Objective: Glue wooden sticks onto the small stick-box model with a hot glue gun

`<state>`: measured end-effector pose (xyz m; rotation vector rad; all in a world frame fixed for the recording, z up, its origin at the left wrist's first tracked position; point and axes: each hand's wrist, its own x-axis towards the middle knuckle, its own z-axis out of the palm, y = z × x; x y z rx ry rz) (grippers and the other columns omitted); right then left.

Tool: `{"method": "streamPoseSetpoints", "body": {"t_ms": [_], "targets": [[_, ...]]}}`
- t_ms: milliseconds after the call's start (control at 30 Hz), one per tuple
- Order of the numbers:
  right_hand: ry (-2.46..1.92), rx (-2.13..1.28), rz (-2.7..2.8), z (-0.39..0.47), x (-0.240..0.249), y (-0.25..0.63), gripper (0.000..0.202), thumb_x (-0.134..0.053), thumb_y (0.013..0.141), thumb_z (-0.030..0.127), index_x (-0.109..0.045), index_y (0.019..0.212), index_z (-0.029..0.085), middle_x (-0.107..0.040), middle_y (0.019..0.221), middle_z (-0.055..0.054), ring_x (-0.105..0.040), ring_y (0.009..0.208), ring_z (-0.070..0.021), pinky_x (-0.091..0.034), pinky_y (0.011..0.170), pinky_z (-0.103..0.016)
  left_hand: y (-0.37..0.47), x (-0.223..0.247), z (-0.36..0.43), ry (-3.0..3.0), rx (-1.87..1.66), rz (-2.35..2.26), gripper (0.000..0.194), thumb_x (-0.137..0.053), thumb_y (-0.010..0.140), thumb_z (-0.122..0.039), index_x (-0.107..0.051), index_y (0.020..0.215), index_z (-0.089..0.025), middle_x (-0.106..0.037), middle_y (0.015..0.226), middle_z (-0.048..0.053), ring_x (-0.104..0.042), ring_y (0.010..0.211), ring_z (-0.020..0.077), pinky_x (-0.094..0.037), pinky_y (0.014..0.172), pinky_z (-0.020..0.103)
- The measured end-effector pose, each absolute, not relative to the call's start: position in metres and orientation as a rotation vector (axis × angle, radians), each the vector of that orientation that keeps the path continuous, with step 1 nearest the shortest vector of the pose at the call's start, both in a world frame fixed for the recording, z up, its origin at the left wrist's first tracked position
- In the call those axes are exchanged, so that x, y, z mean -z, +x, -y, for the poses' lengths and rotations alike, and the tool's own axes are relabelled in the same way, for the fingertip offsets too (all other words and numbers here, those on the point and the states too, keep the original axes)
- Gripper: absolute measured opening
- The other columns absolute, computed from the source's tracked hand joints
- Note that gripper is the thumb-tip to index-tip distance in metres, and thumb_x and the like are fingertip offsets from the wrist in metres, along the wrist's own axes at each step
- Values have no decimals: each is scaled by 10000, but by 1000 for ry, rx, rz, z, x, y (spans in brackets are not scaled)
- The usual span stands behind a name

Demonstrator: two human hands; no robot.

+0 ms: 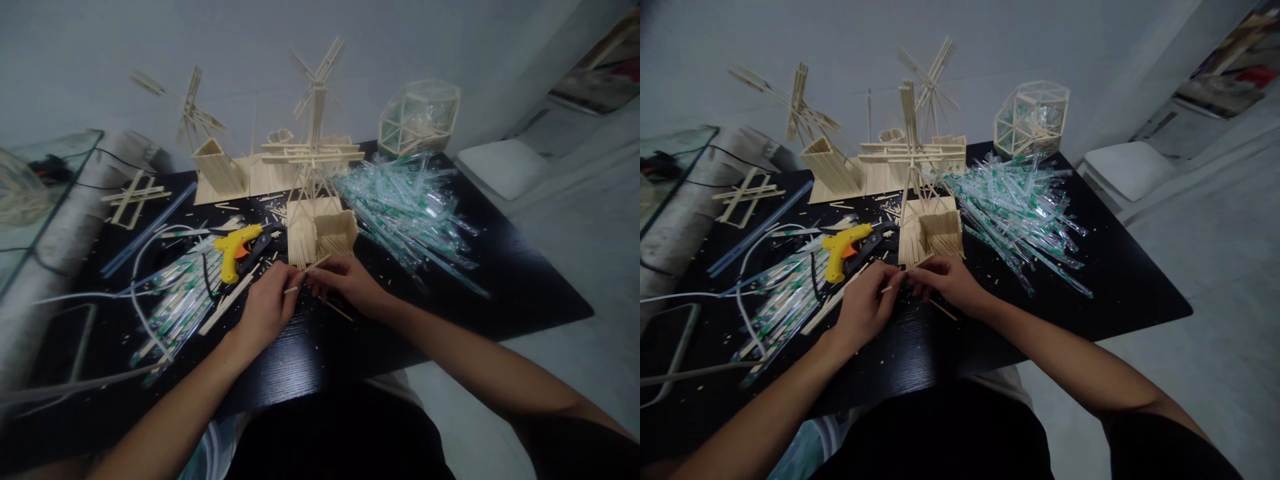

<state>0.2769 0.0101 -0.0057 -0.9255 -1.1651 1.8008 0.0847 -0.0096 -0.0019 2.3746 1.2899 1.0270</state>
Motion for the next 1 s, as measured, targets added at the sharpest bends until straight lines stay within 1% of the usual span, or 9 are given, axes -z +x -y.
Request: {"method": "streamPoseSetpoints", "body": {"t_ms": [67, 133, 300, 400, 500, 667, 800, 867, 1000], "targets": [[-954, -1777, 1173, -10, 6, 277, 348, -813, 770, 488, -747, 784, 147, -701, 701, -18, -614, 560, -106, -489, 509, -225, 85, 3, 10, 2374, -1003, -1283, 107, -530, 1000, -190, -577, 904, -178, -600, 775, 11, -552, 664, 132, -421, 595, 252], [-973, -1764, 1179, -9, 5, 278, 330, -815, 768, 475, -752, 779, 151, -689, 667, -7, -590, 524, -95, -460, 484, -216, 85, 3, 10, 2371, -983, -1282, 113, -517, 1007, -198, -575, 911, -181, -601, 784, 14, -556, 673, 136, -429, 604, 256], [-995, -1740, 1179, -8, 1, 280, 220, -804, 766, 375, -759, 755, 160, -669, 620, 10, -571, 509, -90, -442, 490, -213, 85, 1, 11, 2358, -966, -1267, 107, -513, 1007, -194, -569, 916, -186, -599, 791, 18, -566, 690, 140, -445, 623, 258], [-1028, -1713, 1150, -7, 3, 279, 159, -751, 762, 316, -742, 709, 167, -639, 562, 19, -544, 478, -92, -392, 452, -212, 86, 1, 11, 2347, -948, -1239, 106, -509, 1003, -188, -574, 919, -188, -607, 789, 20, -568, 681, 140, -449, 620, 260], [-1053, -1710, 1098, -7, 7, 275, 140, -692, 740, 288, -716, 665, 172, -611, 522, 26, -511, 449, -90, -333, 418, -212, 87, 2, 12, 2356, -934, -1213, 119, -499, 1007, -199, -577, 918, -188, -607, 786, 17, -565, 678, 139, -452, 621, 260], [-1091, -1752, 1014, -9, 9, 273, 136, -647, 682, 271, -679, 589, 176, -569, 494, 29, -452, 433, -81, -283, 410, -216, 85, 2, 9, 2430, -990, -1246, 113, -515, 1005, -204, -585, 918, -181, -601, 782, 18, -567, 690, 140, -448, 635, 260], [-1100, -1730, 965, -11, 10, 274, 179, -633, 710, 282, -642, 563, 181, -546, 501, 29, -451, 448, -81, -308, 433, -214, 79, -2, 5, 2393, -1148, -1425, 124, -528, 995, -191, -580, 884, -181, -571, 731, 5, -540, 651, 135, -428, 616, 260], [-1085, -1719, 969, -11, 10, 274, 211, -638, 734, 311, -623, 567, 182, -532, 505, 32, -450, 446, -85, -314, 429, -219, 78, -5, 4, 2359, -1177, -1411, 132, -525, 994, -186, -576, 873, -181, -568, 721, 2, -528, 638, 130, -422, 611, 259], [-1044, -1774, 1024, -9, 7, 275, 335, -632, 816, 422, -569, 582, 190, -434, 466, 63, -349, 393, -71, -241, 390, -219, 80, -6, 6, 2354, -1138, -1304, 131, -518, 993, -177, -578, 876, -181, -580, 731, 9, -533, 652, 130, -424, 617, 260]]}}
